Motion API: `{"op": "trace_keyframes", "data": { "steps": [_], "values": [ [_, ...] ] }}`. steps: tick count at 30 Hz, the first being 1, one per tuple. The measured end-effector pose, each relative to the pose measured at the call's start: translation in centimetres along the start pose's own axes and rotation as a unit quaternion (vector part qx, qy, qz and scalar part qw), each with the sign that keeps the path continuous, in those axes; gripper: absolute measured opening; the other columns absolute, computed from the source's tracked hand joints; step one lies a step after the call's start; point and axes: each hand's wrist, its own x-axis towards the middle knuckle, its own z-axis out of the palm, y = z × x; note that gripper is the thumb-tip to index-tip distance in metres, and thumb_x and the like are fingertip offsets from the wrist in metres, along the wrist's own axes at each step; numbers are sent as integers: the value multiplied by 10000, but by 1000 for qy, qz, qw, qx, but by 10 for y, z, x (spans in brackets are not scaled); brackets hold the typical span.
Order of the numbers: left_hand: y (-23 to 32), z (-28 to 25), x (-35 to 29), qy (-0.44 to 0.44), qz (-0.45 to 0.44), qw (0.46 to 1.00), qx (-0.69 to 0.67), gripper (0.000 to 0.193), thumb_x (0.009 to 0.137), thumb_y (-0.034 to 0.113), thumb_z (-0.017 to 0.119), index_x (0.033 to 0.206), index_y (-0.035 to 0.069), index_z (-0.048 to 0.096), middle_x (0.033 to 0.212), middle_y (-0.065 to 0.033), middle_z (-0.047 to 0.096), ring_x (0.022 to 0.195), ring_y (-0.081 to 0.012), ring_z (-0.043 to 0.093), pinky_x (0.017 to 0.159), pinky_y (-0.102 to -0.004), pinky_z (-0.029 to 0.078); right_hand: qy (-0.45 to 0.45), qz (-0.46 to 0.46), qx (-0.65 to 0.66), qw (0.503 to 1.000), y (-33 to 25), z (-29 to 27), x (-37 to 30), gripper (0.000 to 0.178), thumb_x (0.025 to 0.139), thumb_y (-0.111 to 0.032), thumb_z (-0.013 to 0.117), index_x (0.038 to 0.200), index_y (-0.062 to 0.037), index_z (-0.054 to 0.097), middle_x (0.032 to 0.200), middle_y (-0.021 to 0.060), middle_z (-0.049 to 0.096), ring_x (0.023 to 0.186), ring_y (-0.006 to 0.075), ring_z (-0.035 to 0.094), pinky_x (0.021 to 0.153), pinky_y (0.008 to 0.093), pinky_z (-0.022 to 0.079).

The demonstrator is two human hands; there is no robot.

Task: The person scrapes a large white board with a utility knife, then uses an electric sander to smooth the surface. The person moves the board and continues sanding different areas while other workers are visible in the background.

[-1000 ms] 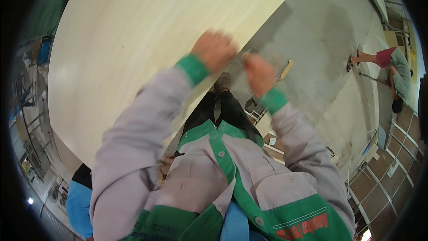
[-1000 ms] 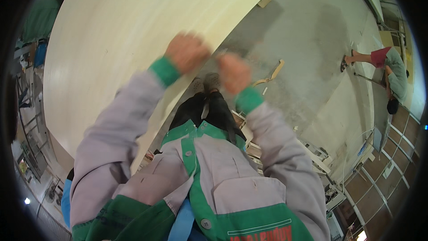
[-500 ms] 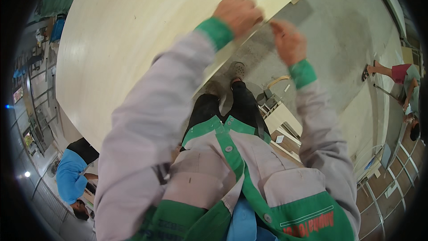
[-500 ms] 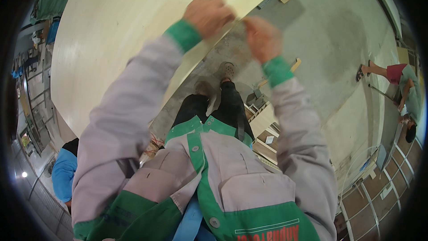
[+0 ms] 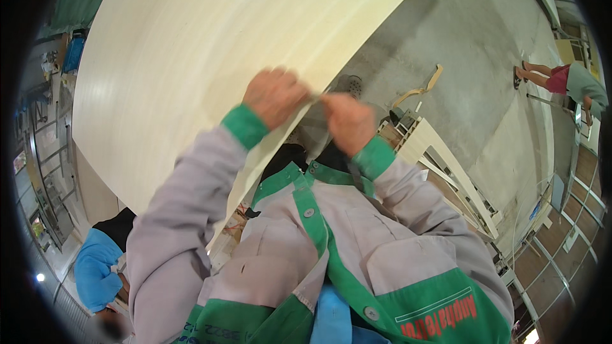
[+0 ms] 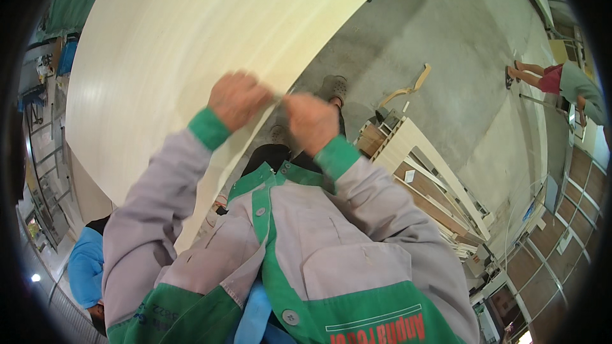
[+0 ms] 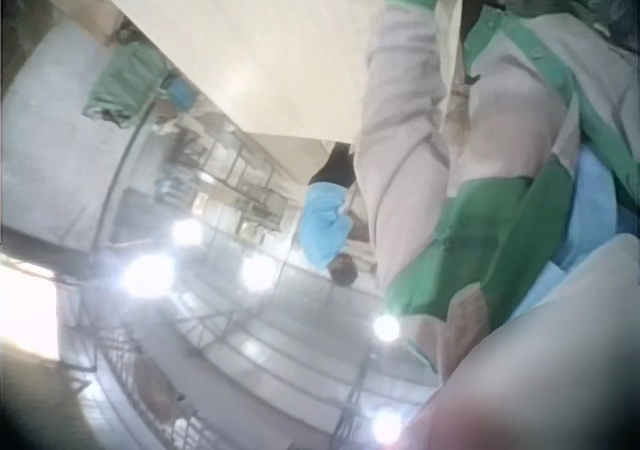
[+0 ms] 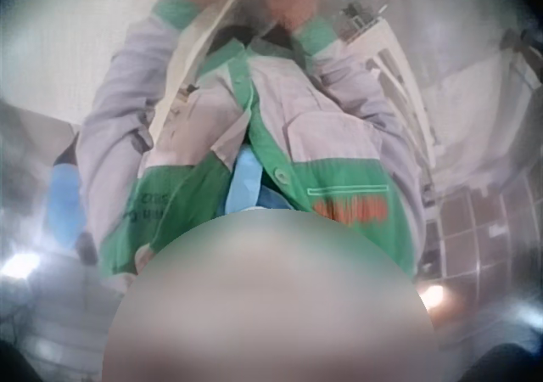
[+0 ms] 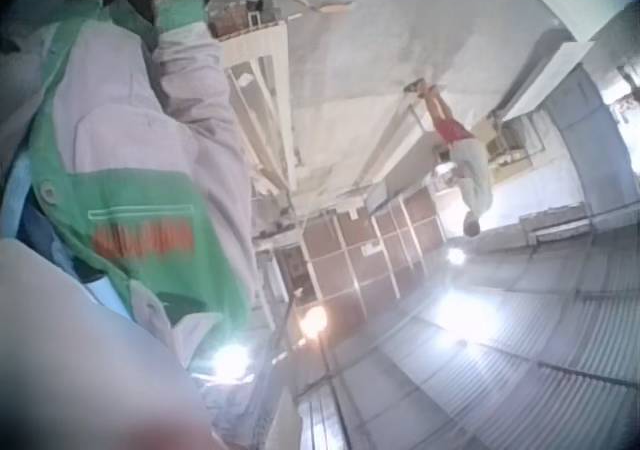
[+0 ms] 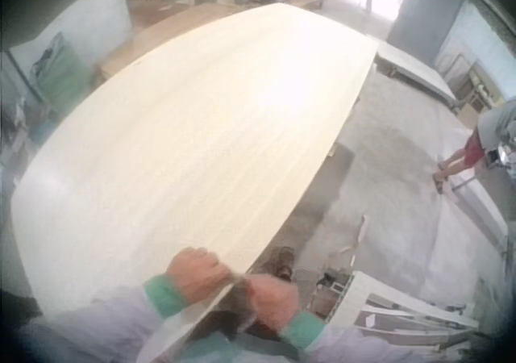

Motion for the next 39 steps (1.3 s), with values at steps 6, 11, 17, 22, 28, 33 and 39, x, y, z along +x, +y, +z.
{"op": "trace_keyframes", "data": {
  "steps": [6, 11, 17, 22, 28, 33, 39],
  "values": [
    [45, -66, -184, -154, -41, 987, -30, 97, 848, 267, 735, 811, 192, 686, 738, -37, 565, 713, -249, 591, 657, -425, 416, -265, 3, 208, 941, -119, 60, -93, 60, 868, -143, 633, 912, -151, 673, 768, 97, 658, 693, 336, 666, 614, 458, 543],
    [26, -40, -87, 9, 7, 1000, -14, 52, 823, 212, 731, 873, 206, 719, 736, -53, 576, 737, -276, 603, 649, -438, 410, -147, 45, -8, 988, -63, 20, -47, 148, 925, -126, 655, 1048, -102, 734, 970, 140, 733, 868, 355, 705, 728, 428, 572],
    [-17, 26, 106, 88, 3, 996, 4, 96, 890, 263, 702, 894, 185, 758, 903, -53, 693, 917, -277, 666, 806, -420, 528, 42, 97, -170, 980, 46, -40, 69, 172, 916, -147, 654, 1060, -124, 746, 959, 106, 742, 868, 329, 718, 736, 435, 572],
    [-2, 8, -16, 73, 30, 997, -23, 53, 864, 248, 736, 893, 203, 731, 757, -74, 613, 762, -317, 621, 651, -461, 477, 60, -19, -80, 995, -17, 20, -16, 185, 910, -103, 601, 1047, -123, 723, 915, 112, 716, 824, 329, 703, 675, 432, 568],
    [66, -65, -211, -108, -64, 992, -29, 78, 819, 277, 780, 864, 228, 740, 692, -24, 551, 691, -235, 576, 607, -419, 395, -188, -6, 128, 974, -131, 80, -133, 13, 859, -129, 625, 868, -127, 617, 793, 98, 657, 724, 312, 686, 591, 465, 540],
    [20, -20, -67, 54, 22, 998, 26, 91, 813, 226, 771, 903, 234, 760, 701, -46, 582, 670, -274, 588, 598, -437, 415, -35, -21, 19, 999, -28, 20, -38, 141, 868, -123, 619, 969, -161, 711, 848, 95, 699, 774, 329, 694, 657, 454, 565],
    [-4, 29, 142, 73, 8, 993, 91, 151, 951, 324, 645, 947, 218, 752, 950, -40, 703, 957, -276, 676, 815, -420, 548, 64, 70, -162, 982, 79, -51, 75, 166, 1001, -247, 621, 1093, -182, 743, 1005, 95, 743, 898, 349, 708, 756, 427, 575]
  ]
}}
